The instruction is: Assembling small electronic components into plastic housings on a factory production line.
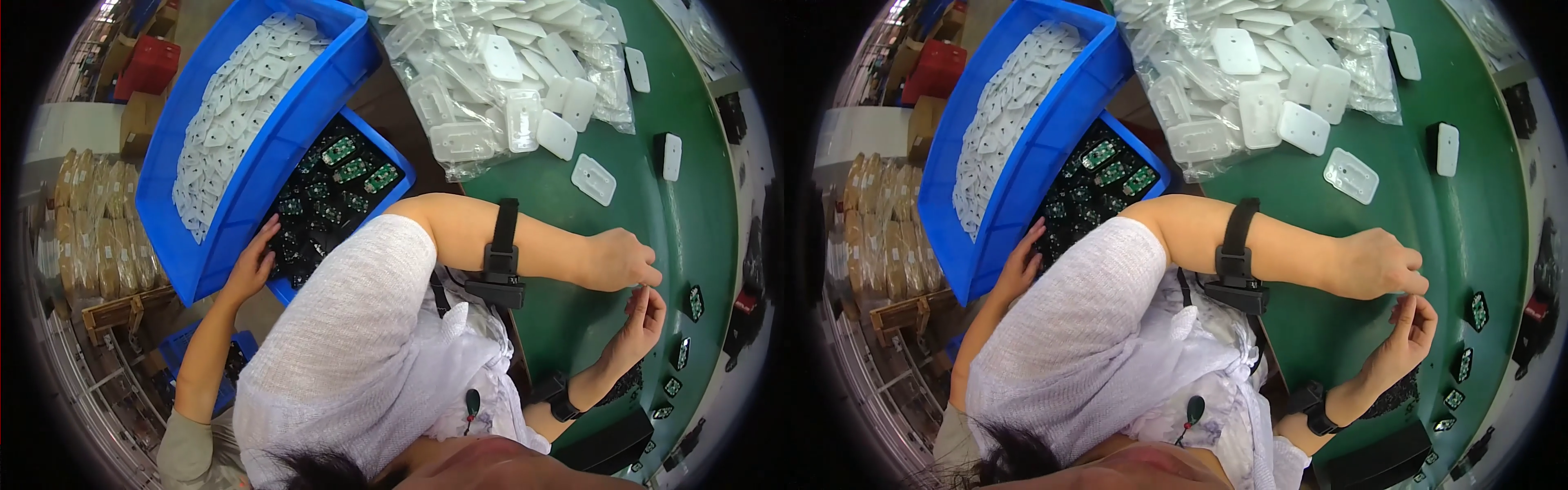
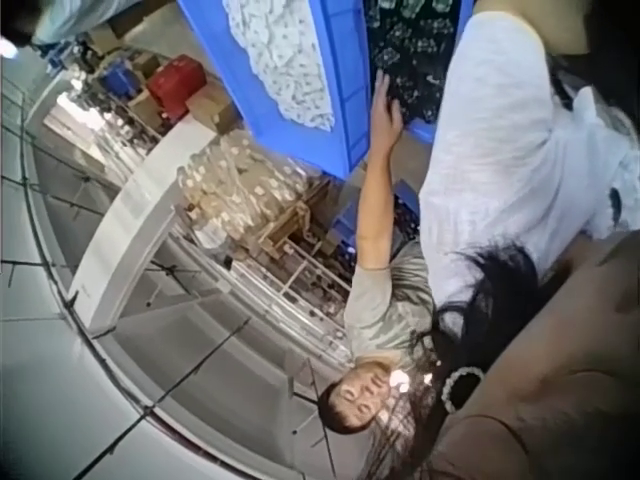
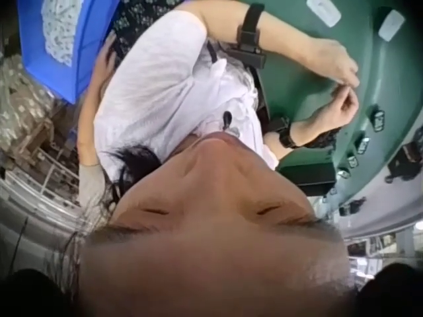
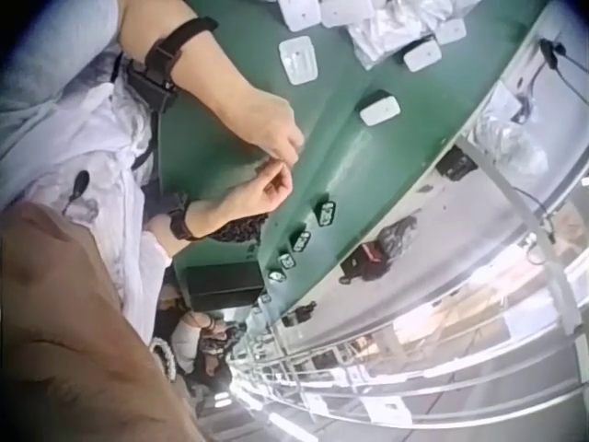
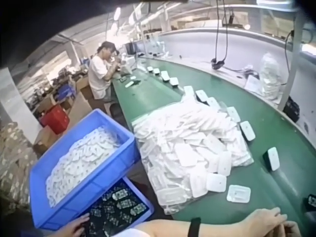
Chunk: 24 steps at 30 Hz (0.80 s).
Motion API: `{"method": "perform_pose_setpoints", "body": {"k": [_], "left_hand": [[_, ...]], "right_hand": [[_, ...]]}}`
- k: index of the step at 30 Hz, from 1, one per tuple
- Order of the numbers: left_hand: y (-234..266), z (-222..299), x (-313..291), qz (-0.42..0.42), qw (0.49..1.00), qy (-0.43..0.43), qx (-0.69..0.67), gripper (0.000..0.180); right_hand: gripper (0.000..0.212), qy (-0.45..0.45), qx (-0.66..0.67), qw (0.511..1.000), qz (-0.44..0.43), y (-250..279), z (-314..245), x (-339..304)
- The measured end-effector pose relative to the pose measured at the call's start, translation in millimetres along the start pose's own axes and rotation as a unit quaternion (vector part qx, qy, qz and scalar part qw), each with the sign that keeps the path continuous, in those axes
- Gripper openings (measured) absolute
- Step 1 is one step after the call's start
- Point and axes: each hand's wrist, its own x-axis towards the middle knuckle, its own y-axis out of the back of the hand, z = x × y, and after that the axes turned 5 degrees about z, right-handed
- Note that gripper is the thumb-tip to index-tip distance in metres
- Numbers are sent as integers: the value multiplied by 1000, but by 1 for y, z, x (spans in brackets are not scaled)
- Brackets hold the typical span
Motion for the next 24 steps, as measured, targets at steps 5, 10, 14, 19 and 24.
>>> {"method": "perform_pose_setpoints", "body": {"k": [5, 10, 14, 19, 24], "left_hand": [[-5, -6, 0, 59, 997, 14, -57, 22], [26, -6, 11, -68, 911, 283, -292, 40], [23, -9, 18, -112, 856, 369, -345, 23], [24, -8, 15, -92, 828, 403, -379, 17], [19, -4, 15, -83, 831, 395, -383, 13]], "right_hand": [[14, -22, 12, 1000, -7, 1, -3, -1], [9, 27, 25, 997, 67, -25, -4, 3], [9, 69, -10, 995, 69, -21, -2, 5], [6, 78, -45, 994, 63, -23, -6, 0], [6, 132, -87, 985, 73, -25, -5, 0]]}}
